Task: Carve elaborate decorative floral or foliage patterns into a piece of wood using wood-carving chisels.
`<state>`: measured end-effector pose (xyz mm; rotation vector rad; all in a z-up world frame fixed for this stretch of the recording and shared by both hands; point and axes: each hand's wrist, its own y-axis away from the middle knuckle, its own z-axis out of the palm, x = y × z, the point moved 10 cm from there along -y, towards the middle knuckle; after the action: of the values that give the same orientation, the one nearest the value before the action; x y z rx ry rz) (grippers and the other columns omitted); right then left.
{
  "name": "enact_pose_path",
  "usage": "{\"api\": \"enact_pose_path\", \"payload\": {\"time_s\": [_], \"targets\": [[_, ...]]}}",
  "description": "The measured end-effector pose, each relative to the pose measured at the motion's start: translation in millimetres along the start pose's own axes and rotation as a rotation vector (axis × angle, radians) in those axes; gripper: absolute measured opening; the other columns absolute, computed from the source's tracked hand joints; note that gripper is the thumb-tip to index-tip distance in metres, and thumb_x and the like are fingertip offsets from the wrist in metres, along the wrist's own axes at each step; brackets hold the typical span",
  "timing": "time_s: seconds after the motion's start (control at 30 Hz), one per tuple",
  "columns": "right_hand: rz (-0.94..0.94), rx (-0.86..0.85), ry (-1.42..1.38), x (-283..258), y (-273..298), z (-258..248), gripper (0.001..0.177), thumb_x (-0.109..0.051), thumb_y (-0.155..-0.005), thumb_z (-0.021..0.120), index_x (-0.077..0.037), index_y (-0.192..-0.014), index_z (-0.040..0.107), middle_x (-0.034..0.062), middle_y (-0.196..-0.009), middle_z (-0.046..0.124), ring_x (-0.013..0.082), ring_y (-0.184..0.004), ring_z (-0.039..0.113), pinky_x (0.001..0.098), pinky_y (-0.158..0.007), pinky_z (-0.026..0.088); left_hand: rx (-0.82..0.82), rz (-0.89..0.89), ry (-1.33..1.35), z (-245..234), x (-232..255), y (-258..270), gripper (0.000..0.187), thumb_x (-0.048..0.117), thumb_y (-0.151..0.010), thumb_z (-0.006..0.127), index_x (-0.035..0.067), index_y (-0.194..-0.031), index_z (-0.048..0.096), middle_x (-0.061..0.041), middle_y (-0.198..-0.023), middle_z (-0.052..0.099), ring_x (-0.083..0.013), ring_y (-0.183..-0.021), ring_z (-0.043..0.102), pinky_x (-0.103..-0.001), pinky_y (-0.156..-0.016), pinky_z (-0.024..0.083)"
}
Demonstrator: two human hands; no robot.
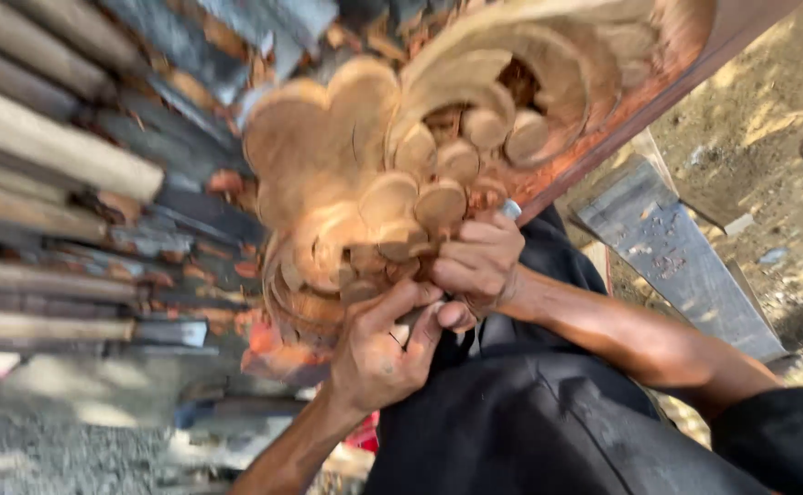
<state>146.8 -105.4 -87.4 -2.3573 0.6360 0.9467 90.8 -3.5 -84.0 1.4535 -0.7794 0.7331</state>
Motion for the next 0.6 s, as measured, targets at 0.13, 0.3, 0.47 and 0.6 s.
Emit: {"api": "enact_pose_path", "payload": {"time_s": [0.13, 0.3, 0.47, 0.6], "targets": [[-0.075, -0.077, -0.056, -11.9, 1.1, 8.1, 0.060, -0.066, -0.103, 0.040, -0.018, -0.066, 0.043, -0.0016, -0.064, 0.039, 0.0194, -0.057, 0.044, 0.0371, -0.055, 0.028, 0.006, -0.040, -0.067, -4.7, 4.4, 18.7, 0.016, 0.003, -0.093, 0.063, 0.000, -0.108, 0.068, -0.017, -0.093, 0.074, -0.0312, -0.086, 0.078, -0.036, -0.073, 0.060], [-0.086, -0.091, -0.154, -11.8, 1.9, 8.4, 0.060, -0.067, -0.104, 0.038, -0.018, -0.070, 0.048, -0.0028, -0.065, 0.041, 0.0183, -0.058, 0.045, 0.0363, -0.055, 0.028, 0.056, 0.102, -0.130, -7.0, 32.9, 18.1, 0.016, 0.002, -0.095, 0.061, -0.003, -0.110, 0.066, -0.020, -0.099, 0.072, -0.0377, -0.094, 0.076, -0.040, -0.081, 0.059], [-0.096, -0.082, -0.210, -13.2, 2.0, 8.3, 0.061, -0.067, -0.105, 0.038, -0.016, -0.074, 0.054, -0.0032, -0.066, 0.044, 0.0184, -0.058, 0.045, 0.0359, -0.056, 0.030, 0.012, -0.067, -0.099, -2.4, 16.0, 15.9, 0.014, 0.004, -0.094, 0.065, -0.003, -0.106, 0.067, -0.020, -0.095, 0.074, -0.0345, -0.087, 0.077, -0.038, -0.073, 0.060], [-0.059, -0.070, -0.154, -9.7, 3.3, 7.1, 0.058, -0.063, -0.104, 0.041, -0.018, -0.070, 0.053, -0.0042, -0.065, 0.045, 0.0177, -0.057, 0.045, 0.0361, -0.056, 0.029, 0.006, -0.090, -0.075, -1.1, 4.0, 14.4, 0.013, 0.006, -0.094, 0.066, -0.002, -0.103, 0.069, -0.017, -0.089, 0.075, -0.0307, -0.077, 0.078, -0.035, -0.067, 0.060]]}}
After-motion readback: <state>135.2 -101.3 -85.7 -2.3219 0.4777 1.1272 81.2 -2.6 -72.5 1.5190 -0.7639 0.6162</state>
